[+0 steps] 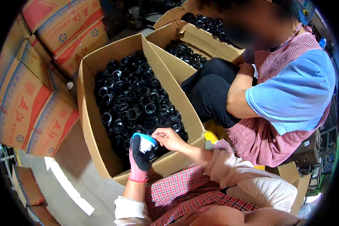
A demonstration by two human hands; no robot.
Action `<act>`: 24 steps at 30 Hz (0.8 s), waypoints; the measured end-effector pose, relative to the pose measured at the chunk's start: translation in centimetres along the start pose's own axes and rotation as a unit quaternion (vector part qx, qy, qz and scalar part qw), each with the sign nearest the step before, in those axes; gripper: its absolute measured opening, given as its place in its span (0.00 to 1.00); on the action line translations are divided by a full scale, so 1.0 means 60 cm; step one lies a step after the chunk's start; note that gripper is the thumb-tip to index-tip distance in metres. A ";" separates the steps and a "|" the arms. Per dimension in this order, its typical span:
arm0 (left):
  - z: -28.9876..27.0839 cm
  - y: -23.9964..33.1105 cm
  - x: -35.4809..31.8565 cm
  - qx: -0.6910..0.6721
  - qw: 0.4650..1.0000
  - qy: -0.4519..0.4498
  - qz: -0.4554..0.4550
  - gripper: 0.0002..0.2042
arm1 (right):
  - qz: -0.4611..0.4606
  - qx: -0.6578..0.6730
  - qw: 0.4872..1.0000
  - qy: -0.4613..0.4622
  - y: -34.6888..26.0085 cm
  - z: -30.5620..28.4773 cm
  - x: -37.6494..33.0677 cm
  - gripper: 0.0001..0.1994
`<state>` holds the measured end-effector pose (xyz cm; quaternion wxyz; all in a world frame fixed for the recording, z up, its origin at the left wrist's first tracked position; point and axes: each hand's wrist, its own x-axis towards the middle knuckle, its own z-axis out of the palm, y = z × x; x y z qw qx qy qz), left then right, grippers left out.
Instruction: The person sits on the floor and repeatedly picks up black plastic rings and blue-and-white plastic containers from cardboard boxes. They assemble the rings onto the containers and place the finished units into a nearby box.
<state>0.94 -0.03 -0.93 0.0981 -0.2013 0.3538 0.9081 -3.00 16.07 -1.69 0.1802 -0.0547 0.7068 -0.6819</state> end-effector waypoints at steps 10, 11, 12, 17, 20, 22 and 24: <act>0.005 -0.004 0.009 -0.002 1.000 -0.007 0.021 0.14 | -0.024 -0.014 1.000 -0.003 0.010 -0.007 0.001 0.07; 0.007 0.000 0.004 0.004 1.000 -0.005 0.016 0.13 | 0.001 -0.018 1.000 -0.016 0.011 -0.007 0.005 0.07; 0.017 0.007 -0.007 0.008 1.000 -0.003 0.009 0.13 | 0.031 -0.023 0.999 -0.029 0.014 -0.008 0.004 0.07; 0.010 -0.003 0.007 0.010 1.000 -0.010 0.019 0.16 | -0.009 -0.040 0.999 -0.001 0.008 -0.007 0.005 0.08; 0.020 0.007 -0.005 0.025 0.999 0.020 0.020 0.13 | 0.011 -0.026 1.000 -0.008 0.002 -0.004 0.003 0.08; 0.017 0.004 -0.002 0.028 0.999 0.010 0.015 0.13 | 0.010 -0.032 0.999 0.000 -0.006 -0.005 -0.001 0.08; 0.007 0.005 0.005 0.040 0.999 -0.003 0.019 0.14 | 0.002 -0.018 1.000 -0.005 -0.003 -0.004 -0.001 0.08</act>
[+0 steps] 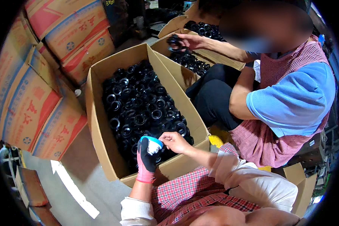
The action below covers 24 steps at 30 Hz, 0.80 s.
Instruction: The person sits on the floor and repeatedly picks up black plastic rings and blue-and-white plastic containers from cardboard boxes. They assemble the rings onto the containers and place the finished units into a nearby box.
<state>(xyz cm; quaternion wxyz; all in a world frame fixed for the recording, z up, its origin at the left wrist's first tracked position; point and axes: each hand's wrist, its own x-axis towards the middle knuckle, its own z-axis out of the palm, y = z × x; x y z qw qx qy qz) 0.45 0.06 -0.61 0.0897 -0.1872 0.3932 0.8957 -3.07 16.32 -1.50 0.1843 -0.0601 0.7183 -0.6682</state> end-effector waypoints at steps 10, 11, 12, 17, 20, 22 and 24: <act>0.003 -0.004 -0.003 -0.003 1.000 0.013 0.008 0.18 | 0.018 -0.023 1.000 -0.008 -0.004 -0.001 0.000 0.07; 0.005 -0.003 -0.004 -0.004 1.000 0.015 0.010 0.19 | 0.027 -0.031 0.999 -0.015 -0.006 -0.001 0.000 0.07; 0.007 -0.004 -0.004 -0.005 1.000 0.014 0.011 0.19 | 0.017 -0.022 1.000 -0.005 -0.001 0.000 0.000 0.07; 0.006 -0.001 -0.005 -0.019 1.000 0.011 -0.002 0.14 | 0.017 -0.014 1.000 -0.011 0.018 -0.003 0.002 0.07; -0.011 -0.012 0.005 -0.008 1.000 0.006 0.012 0.14 | 0.018 -0.030 0.999 -0.011 0.010 0.000 0.001 0.08; -0.008 -0.009 0.005 -0.003 1.000 -0.005 0.013 0.13 | 0.020 -0.043 0.999 -0.009 0.011 -0.002 0.001 0.07; -0.006 -0.008 0.002 -0.007 1.000 0.003 0.008 0.13 | 0.009 -0.031 0.999 -0.006 0.018 -0.002 0.002 0.07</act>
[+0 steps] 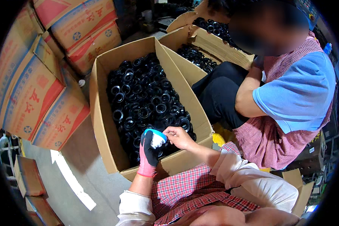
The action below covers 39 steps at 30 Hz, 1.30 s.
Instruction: The person sits on the floor and repeatedly picks up black plastic rings and blue-and-white plastic containers from cardboard boxes. They assemble the rings onto the containers and place the finished units into a nearby box.
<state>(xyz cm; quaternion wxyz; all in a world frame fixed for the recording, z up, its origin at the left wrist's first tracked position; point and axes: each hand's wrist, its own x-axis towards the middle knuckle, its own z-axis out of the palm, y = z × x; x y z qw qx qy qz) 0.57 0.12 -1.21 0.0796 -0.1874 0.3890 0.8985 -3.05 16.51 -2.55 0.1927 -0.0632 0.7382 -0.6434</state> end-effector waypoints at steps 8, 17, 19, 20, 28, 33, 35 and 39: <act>-0.001 0.001 -0.002 0.006 1.000 0.010 -0.011 0.15 | 0.027 0.008 1.000 -0.003 -0.004 0.002 -0.002 0.07; 0.016 0.006 -0.005 -0.033 0.999 0.004 -0.014 0.11 | 0.015 0.009 1.000 -0.009 -0.002 -0.001 -0.002 0.08; 0.012 0.003 -0.002 -0.025 1.000 0.008 -0.003 0.11 | 0.011 0.006 1.000 -0.011 -0.002 0.000 -0.001 0.08; 0.011 0.002 -0.001 -0.020 1.000 0.010 0.002 0.11 | 0.007 0.004 1.000 -0.010 -0.002 0.000 -0.001 0.08; 0.012 0.003 0.000 0.000 1.000 0.008 0.001 0.12 | 0.005 0.004 1.000 -0.008 0.002 -0.003 0.001 0.08; 0.006 -0.003 0.001 0.021 1.000 0.020 0.007 0.16 | 0.006 -0.006 1.000 -0.009 -0.012 -0.001 -0.004 0.08; 0.002 -0.005 0.001 0.022 1.000 0.009 0.011 0.16 | 0.001 0.001 1.000 -0.003 -0.007 -0.002 -0.005 0.08; 0.007 -0.006 0.004 0.029 0.999 0.027 0.018 0.13 | -0.007 -0.001 1.000 0.004 0.001 0.000 0.002 0.07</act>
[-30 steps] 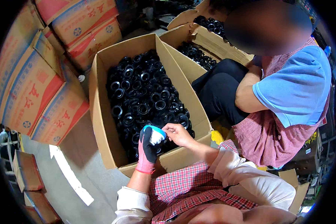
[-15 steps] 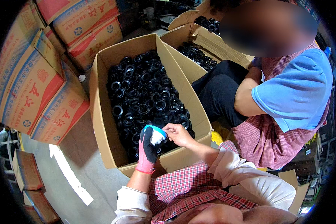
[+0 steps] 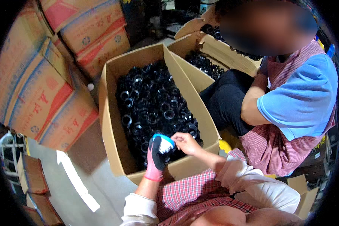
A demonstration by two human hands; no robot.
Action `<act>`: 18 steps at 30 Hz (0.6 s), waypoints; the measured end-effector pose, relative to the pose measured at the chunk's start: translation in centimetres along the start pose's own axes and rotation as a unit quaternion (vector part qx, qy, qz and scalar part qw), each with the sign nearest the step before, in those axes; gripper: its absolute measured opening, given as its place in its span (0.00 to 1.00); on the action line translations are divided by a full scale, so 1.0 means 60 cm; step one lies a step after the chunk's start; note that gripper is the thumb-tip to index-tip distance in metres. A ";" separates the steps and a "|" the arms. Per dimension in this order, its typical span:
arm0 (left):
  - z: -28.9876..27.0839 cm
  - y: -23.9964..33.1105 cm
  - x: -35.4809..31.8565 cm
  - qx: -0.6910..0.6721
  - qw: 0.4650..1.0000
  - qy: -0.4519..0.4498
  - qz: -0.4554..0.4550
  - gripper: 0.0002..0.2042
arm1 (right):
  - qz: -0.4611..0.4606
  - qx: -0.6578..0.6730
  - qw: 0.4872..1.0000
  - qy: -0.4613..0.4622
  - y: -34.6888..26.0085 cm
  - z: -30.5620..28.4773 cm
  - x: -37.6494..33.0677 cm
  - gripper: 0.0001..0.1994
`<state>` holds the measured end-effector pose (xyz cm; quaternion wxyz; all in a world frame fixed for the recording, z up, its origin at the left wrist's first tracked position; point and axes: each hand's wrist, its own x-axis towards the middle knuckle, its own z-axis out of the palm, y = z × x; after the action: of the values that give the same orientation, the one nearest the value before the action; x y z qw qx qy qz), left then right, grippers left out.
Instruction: The person sits on the floor and repeatedly picks up black plastic rings and blue-and-white plastic containers from cardboard boxes. They assemble the rings onto the containers and place the finished units into a nearby box.
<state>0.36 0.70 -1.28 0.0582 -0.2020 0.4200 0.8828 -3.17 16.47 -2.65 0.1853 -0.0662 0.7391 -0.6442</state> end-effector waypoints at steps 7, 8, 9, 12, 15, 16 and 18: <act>-0.009 0.004 0.005 -0.043 0.997 -0.052 -0.039 0.15 | -0.012 0.032 0.999 0.003 -0.001 0.004 0.002 0.07; -0.014 -0.002 0.012 -0.050 0.997 -0.048 -0.038 0.15 | -0.010 0.032 0.999 0.001 0.005 0.004 0.002 0.07; -0.016 -0.004 0.009 -0.046 0.997 -0.050 -0.039 0.15 | -0.004 0.026 1.000 0.004 -0.001 0.004 -0.003 0.07; -0.028 -0.010 0.015 -0.059 0.995 -0.070 -0.035 0.14 | -0.006 0.020 1.000 -0.006 0.002 0.006 -0.002 0.07; -0.012 -0.006 0.005 -0.054 0.997 -0.041 -0.029 0.14 | -0.005 0.024 1.000 0.007 0.003 0.006 -0.007 0.07; -0.011 -0.004 0.003 -0.033 0.998 -0.041 -0.018 0.14 | -0.017 0.026 0.999 0.008 0.009 0.006 -0.005 0.07; -0.013 -0.002 0.001 -0.039 0.998 -0.043 -0.025 0.13 | -0.017 0.027 0.999 0.005 0.009 0.007 -0.006 0.07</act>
<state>0.60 0.14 -1.82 0.0908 -0.1761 0.3774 0.9046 -2.61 16.31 -3.17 0.1726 -0.0705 0.7207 -0.6677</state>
